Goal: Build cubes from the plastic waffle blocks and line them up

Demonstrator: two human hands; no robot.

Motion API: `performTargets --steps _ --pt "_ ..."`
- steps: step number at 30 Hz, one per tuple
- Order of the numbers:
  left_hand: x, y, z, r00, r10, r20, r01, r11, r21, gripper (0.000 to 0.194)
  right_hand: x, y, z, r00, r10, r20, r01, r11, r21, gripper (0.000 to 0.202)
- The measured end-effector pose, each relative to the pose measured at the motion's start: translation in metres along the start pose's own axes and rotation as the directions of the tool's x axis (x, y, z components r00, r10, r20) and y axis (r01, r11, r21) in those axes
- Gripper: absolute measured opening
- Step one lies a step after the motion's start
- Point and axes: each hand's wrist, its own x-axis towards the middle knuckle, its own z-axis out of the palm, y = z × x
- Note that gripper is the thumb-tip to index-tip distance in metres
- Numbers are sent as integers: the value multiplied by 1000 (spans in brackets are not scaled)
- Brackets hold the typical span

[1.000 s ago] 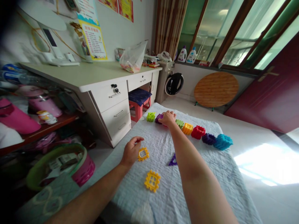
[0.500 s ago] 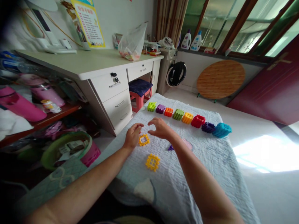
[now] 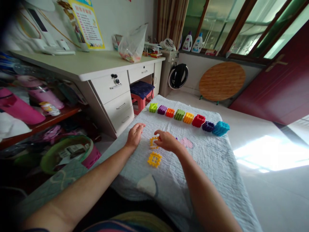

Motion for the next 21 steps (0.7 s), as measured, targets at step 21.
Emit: performTargets --steps 21 --pt "-2 3 1 997 48 54 -51 996 67 19 -23 2 28 946 -10 -325 -14 997 -72 33"
